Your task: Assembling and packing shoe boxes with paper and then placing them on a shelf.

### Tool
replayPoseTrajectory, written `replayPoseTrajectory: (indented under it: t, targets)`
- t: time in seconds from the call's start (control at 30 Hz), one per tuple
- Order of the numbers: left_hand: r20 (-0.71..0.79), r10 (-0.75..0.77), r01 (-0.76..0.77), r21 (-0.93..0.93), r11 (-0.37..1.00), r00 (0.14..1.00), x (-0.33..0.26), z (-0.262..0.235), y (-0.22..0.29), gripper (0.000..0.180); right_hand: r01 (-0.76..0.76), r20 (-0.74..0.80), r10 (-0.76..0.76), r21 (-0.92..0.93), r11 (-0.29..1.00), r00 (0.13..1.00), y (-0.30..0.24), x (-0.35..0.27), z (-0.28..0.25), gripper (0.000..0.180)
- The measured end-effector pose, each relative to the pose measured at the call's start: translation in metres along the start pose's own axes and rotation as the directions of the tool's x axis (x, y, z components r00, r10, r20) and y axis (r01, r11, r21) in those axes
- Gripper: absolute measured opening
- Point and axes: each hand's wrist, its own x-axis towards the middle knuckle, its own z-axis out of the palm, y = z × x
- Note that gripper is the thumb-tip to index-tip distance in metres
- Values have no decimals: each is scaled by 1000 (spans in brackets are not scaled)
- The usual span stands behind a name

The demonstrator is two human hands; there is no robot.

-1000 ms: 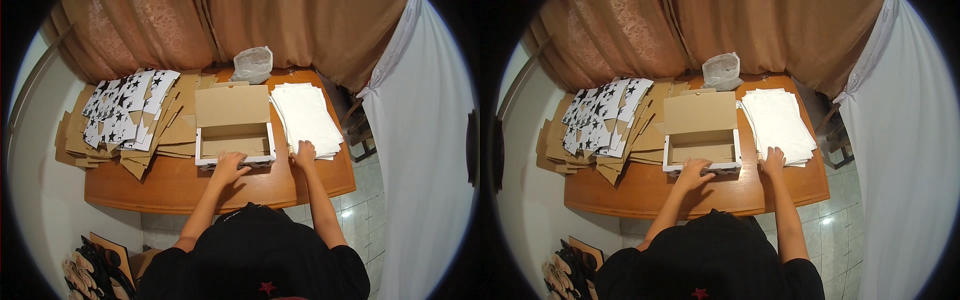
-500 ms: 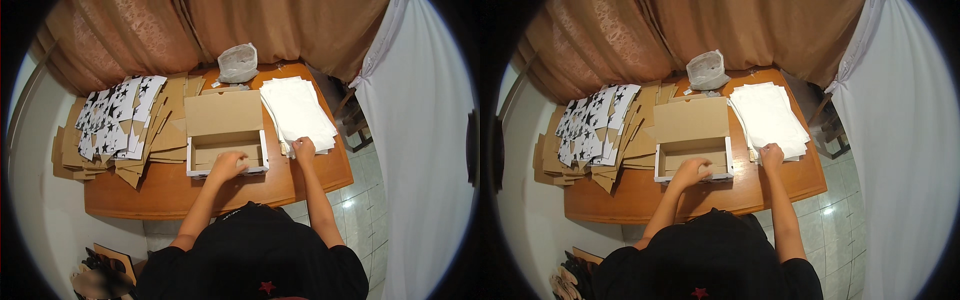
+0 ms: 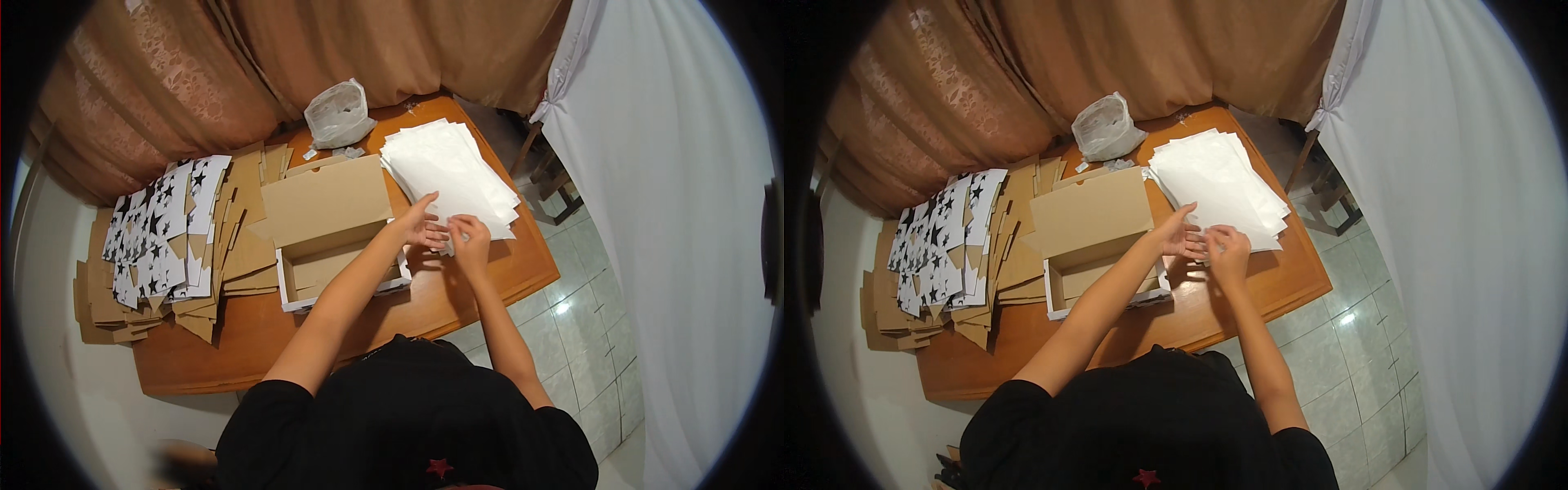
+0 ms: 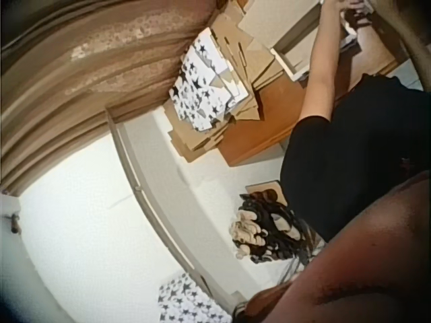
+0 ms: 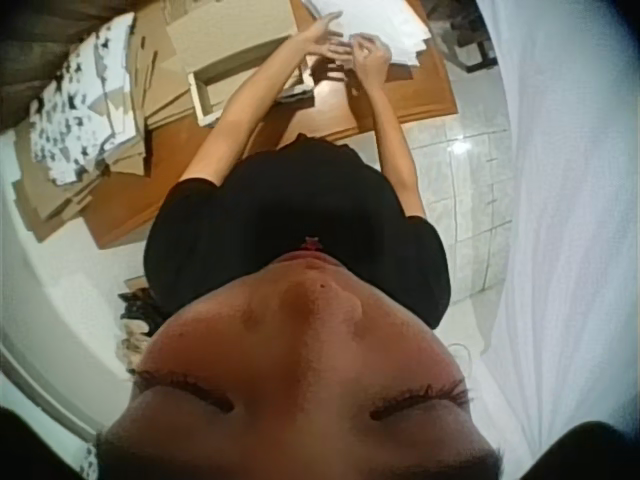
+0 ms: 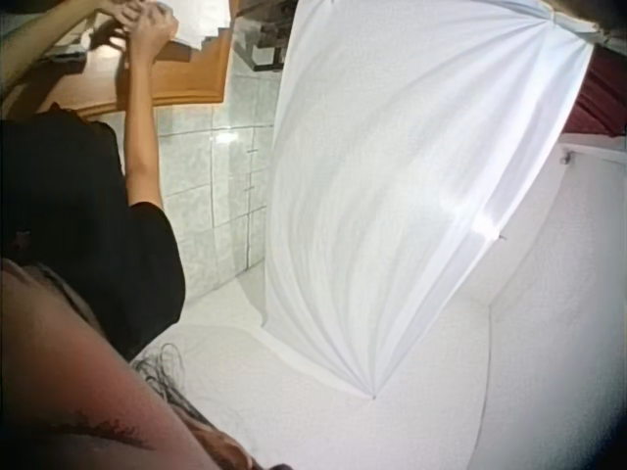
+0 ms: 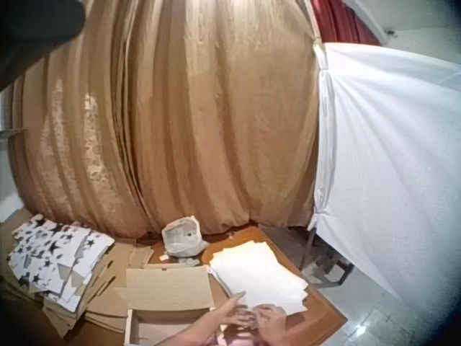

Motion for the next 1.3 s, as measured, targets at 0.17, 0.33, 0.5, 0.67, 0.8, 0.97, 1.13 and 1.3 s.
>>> replayPoseTrajectory:
  t: [0.17,0.33,0.5,0.67,0.8,0.97,1.13,1.3]
  targets:
    - [7,105,-101,-210,972,994,10,-10,20,62,281,150,-257,-171,944,955,-40,-28,-5,10]
    - [-71,287,-272,168,948,955,-27,-31,36,34,361,305,-326,-67,930,895,-76,-49,-1,13]
    - [-29,558,-523,309,794,829,-117,-38,29,36,353,440,-377,139,925,815,-106,-43,-4,24]
    - [-235,677,-609,303,733,698,-169,-105,6,33,292,458,-369,232,928,809,-115,-22,17,26]
    - [-372,652,-477,464,747,661,-178,-166,-19,28,289,448,-400,296,910,800,-117,4,56,28]
    - [-451,738,-376,654,656,503,-181,-173,-33,25,375,497,-442,236,897,747,-112,28,109,35]
    - [-406,914,267,881,390,8,-204,-109,-40,56,473,605,-389,22,881,695,-82,38,150,42]
    - [193,875,-119,981,-156,444,-180,-103,-75,57,561,639,-385,-89,823,666,-81,37,166,49]
